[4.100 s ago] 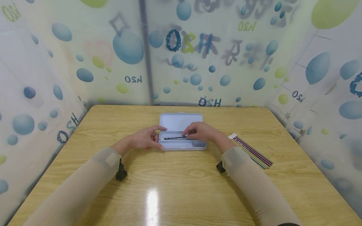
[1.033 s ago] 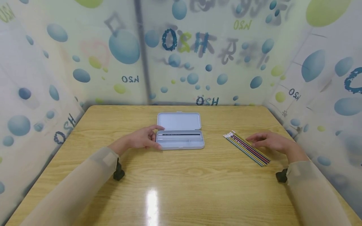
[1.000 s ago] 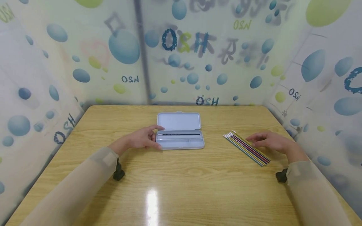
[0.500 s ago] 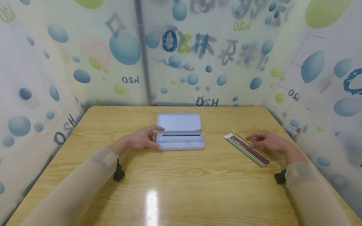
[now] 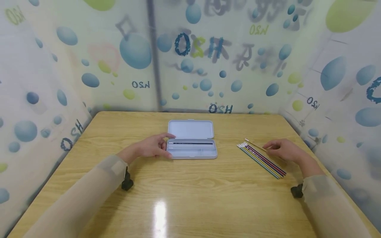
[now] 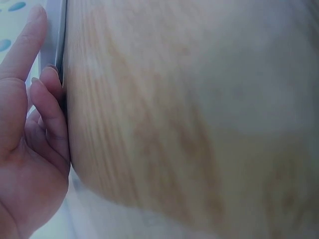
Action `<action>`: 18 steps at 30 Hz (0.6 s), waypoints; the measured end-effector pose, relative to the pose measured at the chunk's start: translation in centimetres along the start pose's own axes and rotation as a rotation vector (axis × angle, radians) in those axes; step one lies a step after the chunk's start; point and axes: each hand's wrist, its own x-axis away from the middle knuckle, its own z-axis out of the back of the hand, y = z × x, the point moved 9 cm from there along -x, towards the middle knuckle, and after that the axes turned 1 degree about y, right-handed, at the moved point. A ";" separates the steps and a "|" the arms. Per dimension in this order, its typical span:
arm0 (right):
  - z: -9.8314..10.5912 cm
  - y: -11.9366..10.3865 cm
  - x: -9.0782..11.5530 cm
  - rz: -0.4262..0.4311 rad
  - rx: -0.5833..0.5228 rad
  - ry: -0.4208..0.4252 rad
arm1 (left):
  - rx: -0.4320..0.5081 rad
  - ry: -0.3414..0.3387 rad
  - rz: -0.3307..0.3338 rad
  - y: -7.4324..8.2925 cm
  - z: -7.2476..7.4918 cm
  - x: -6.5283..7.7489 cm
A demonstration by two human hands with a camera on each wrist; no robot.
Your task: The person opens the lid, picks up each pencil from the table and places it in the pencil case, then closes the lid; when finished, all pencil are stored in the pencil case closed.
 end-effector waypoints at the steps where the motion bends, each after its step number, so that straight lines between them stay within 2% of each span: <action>1: 0.1 0.0 0.0 -0.004 0.005 0.012 | -0.001 -0.001 0.000 0.0 0.0 0.0; 5: 0.6 0.0 -0.1 0.000 -0.004 0.064 | -0.003 -0.006 -0.008 0.1 -0.1 -0.1; 11: 1.1 -1.2 -0.2 0.066 -0.007 0.124 | 0.007 -0.002 -0.002 0.0 -0.1 -0.1; 18: 0.8 -3.9 -0.6 0.136 -0.031 0.133 | 0.020 -0.002 -0.017 0.1 -0.1 -0.1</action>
